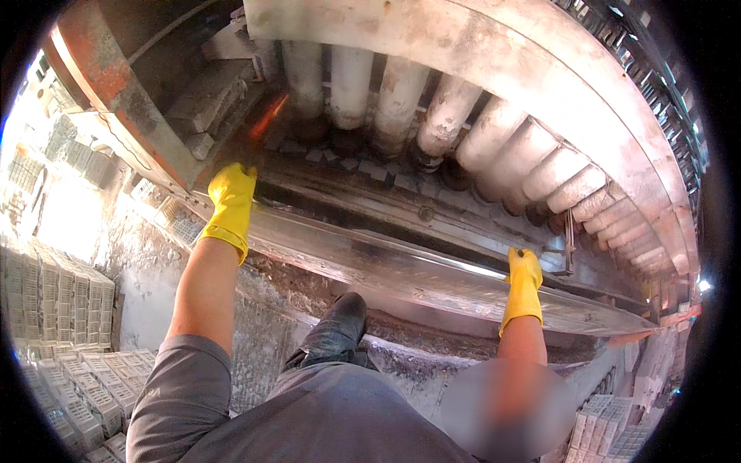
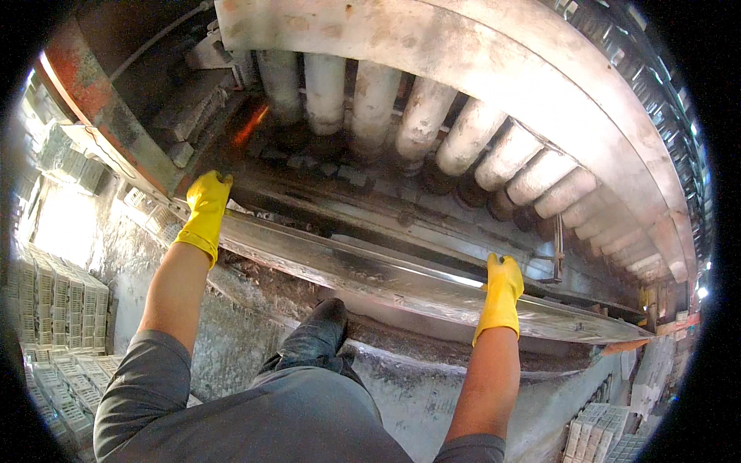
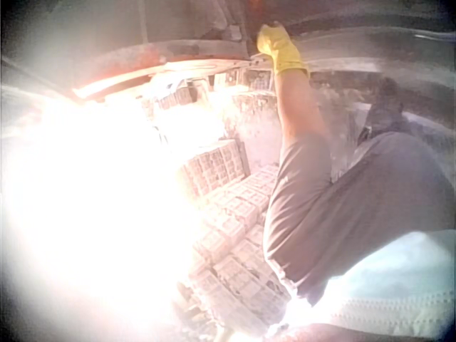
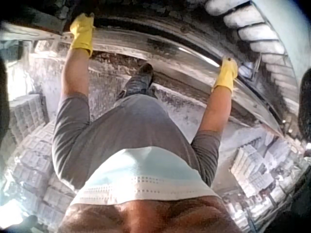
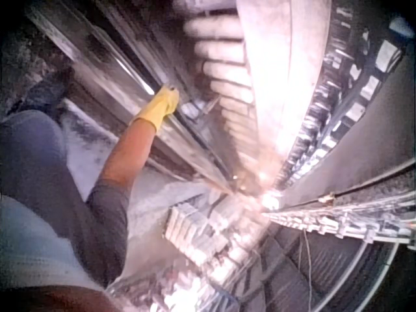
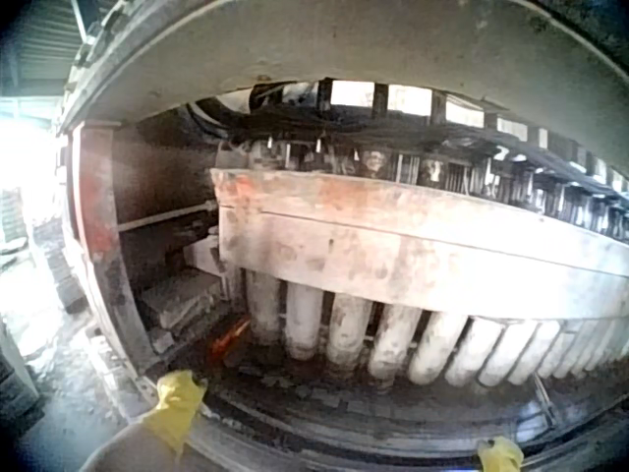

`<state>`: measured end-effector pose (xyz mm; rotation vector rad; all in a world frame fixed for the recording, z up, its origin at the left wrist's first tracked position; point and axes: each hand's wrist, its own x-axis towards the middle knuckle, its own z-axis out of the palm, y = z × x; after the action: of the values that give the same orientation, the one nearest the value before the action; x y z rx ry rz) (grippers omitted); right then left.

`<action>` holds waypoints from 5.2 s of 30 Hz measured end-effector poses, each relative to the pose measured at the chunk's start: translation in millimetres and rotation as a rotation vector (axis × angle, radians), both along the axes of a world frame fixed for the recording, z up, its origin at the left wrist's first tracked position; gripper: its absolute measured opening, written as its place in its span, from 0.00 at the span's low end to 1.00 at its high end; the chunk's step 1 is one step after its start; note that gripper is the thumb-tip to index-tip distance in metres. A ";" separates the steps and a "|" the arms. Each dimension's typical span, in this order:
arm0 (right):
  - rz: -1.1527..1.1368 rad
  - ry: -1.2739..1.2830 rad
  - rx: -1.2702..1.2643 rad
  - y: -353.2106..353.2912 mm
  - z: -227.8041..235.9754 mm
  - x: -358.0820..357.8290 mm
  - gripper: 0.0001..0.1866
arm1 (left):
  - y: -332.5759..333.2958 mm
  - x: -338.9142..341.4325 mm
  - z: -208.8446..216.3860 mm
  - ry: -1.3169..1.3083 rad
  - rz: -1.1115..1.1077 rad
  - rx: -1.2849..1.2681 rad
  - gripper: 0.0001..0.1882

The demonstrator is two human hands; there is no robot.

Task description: The person operates a rotating tumbler machine, repeatedly opening and closing its lid while wearing yellow gloves. They also use a metal tool to adjust or clear material inside the tumbler and handle a crate of small white blocks nearby.

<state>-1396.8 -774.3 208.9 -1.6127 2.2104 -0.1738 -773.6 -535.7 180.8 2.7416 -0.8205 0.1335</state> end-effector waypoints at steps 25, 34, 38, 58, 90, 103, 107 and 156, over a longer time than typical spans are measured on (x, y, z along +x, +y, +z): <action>0.089 0.187 -0.078 -33.5 -9.7 10.8 0.34 | -21.6 19.5 -7.5 -0.039 0.014 0.044 0.26; 0.050 0.154 -0.082 -33.9 -11.2 11.1 0.34 | -25.1 16.8 -2.6 -0.013 0.007 0.058 0.26; 0.016 0.106 -0.056 -17.5 10.5 23.9 0.35 | -24.3 11.0 -0.4 -0.013 0.009 0.051 0.27; -0.011 0.003 -0.044 8.8 -22.9 -9.5 0.35 | 6.4 -0.6 -22.6 0.019 0.000 0.018 0.26; -0.044 0.008 -0.094 61.5 -28.4 -23.2 0.37 | 49.2 -2.6 -50.8 -0.044 -0.028 -0.027 0.26; -0.036 0.101 -0.138 56.9 -61.4 -48.2 0.35 | 56.0 4.6 -70.5 -0.106 -0.115 -0.019 0.26; -0.037 0.055 -0.107 53.6 -54.7 -42.7 0.36 | 54.7 8.9 -68.6 -0.079 -0.098 -0.007 0.26; -0.045 0.058 -0.118 9.2 -43.3 -15.0 0.37 | 11.7 14.9 -39.1 0.013 -0.070 0.087 0.28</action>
<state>-1411.8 -765.0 165.6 -1.6495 2.3208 -0.2788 -758.7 -523.9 141.7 2.7870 -0.9387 0.0674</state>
